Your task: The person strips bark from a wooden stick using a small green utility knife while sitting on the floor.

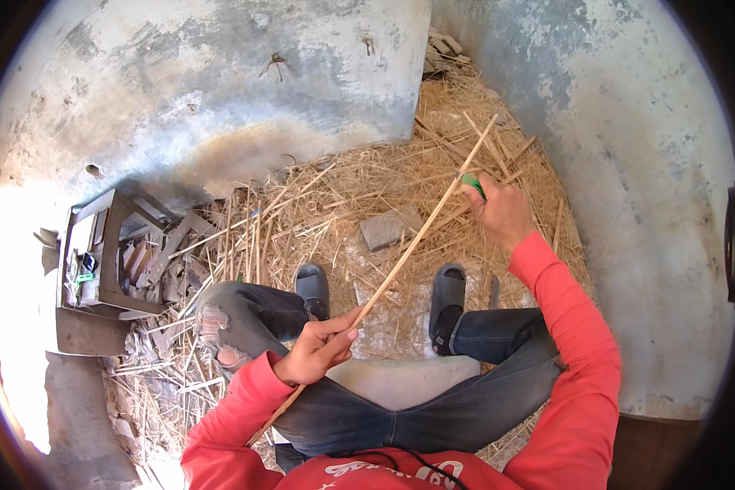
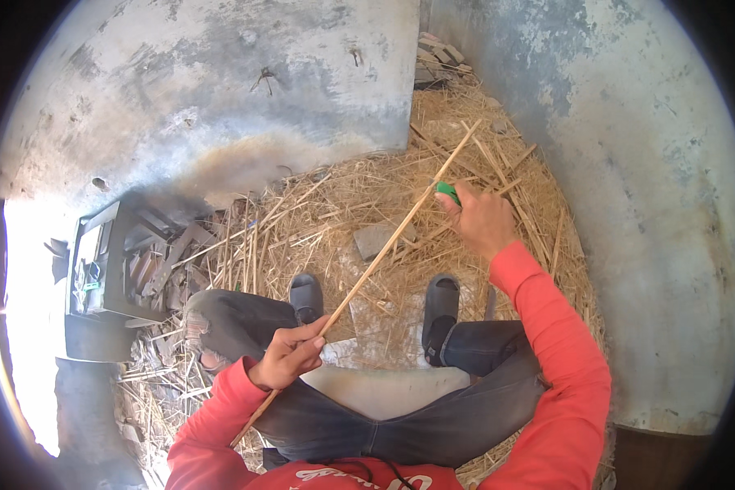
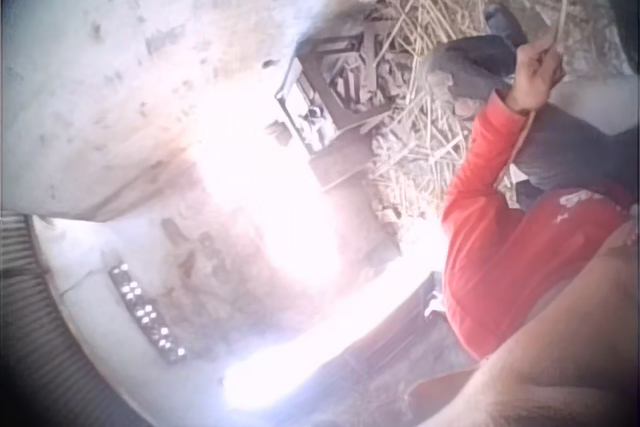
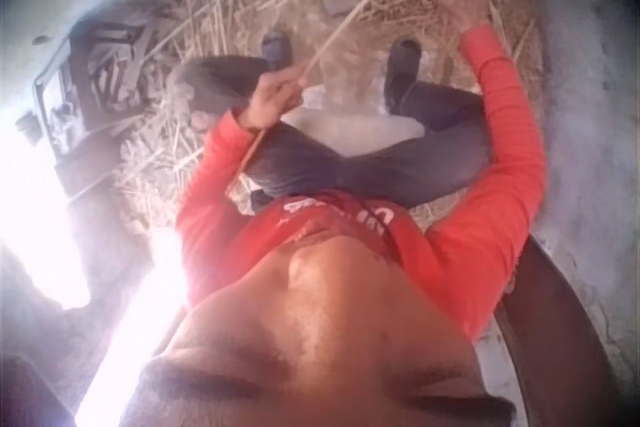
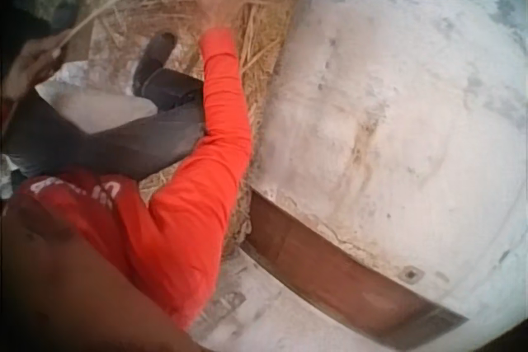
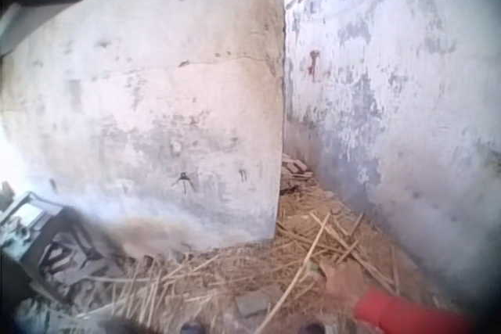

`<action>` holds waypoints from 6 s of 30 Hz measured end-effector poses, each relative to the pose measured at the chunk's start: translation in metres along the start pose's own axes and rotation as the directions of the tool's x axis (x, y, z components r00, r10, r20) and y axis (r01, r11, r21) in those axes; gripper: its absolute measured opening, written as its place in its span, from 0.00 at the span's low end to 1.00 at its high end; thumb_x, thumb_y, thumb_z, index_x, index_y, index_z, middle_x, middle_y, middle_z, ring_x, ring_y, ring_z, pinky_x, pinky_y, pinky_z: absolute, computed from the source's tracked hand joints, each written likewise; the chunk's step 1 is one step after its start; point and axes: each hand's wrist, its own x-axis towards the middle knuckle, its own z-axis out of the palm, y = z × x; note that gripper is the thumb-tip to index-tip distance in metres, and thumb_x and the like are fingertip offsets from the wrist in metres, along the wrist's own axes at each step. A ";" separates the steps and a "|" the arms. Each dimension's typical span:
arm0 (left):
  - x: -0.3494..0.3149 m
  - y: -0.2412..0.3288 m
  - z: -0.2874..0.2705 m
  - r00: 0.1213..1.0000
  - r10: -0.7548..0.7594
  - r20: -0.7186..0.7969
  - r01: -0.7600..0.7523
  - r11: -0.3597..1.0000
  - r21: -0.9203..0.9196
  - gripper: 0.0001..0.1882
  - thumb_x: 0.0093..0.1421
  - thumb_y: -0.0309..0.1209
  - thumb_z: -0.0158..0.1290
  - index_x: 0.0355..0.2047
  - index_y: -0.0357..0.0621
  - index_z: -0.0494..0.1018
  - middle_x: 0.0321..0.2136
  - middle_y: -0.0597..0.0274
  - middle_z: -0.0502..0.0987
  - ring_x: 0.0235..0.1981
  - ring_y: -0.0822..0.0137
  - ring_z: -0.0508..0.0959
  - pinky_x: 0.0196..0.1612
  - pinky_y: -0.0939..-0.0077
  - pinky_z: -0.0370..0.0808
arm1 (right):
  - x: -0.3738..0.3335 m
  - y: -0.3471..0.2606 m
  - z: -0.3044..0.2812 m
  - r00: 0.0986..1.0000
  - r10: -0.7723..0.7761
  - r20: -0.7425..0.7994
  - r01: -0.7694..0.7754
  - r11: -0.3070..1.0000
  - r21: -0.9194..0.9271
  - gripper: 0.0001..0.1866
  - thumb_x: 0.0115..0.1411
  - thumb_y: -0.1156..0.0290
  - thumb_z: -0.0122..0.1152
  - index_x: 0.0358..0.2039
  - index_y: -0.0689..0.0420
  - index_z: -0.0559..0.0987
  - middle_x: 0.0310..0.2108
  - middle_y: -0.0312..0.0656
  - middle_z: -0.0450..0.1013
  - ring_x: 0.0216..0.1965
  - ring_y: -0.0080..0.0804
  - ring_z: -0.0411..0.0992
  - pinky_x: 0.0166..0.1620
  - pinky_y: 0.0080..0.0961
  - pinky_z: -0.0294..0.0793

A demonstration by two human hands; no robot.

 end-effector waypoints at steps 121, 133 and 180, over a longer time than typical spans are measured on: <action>0.019 0.014 0.024 0.982 0.020 -0.189 -0.001 0.995 0.098 0.19 0.76 0.30 0.44 0.64 0.36 0.69 0.20 0.77 0.58 0.18 0.85 0.56 0.21 0.83 0.53 | -0.058 -0.127 -0.020 0.922 -0.222 0.318 0.068 0.900 0.430 0.32 0.70 0.40 0.46 0.34 0.60 0.81 0.15 0.54 0.72 0.19 0.56 0.75 0.24 0.50 0.73; 0.018 0.016 0.026 0.975 0.060 -0.214 -0.034 0.992 0.122 0.19 0.76 0.28 0.43 0.63 0.36 0.69 0.21 0.77 0.57 0.18 0.84 0.56 0.22 0.84 0.54 | -0.057 -0.126 -0.003 0.904 -0.419 0.085 0.358 0.852 0.383 0.28 0.67 0.39 0.51 0.32 0.53 0.81 0.11 0.45 0.70 0.14 0.44 0.74 0.17 0.40 0.71; 0.018 0.006 0.022 0.975 0.143 -0.172 -0.079 0.939 0.333 0.21 0.73 0.29 0.50 0.64 0.38 0.70 0.22 0.78 0.63 0.23 0.85 0.59 0.25 0.85 0.57 | -0.012 -0.035 -0.070 0.985 0.045 0.165 -0.124 0.854 0.506 0.31 0.71 0.42 0.46 0.36 0.61 0.81 0.15 0.44 0.67 0.19 0.35 0.68 0.27 0.39 0.67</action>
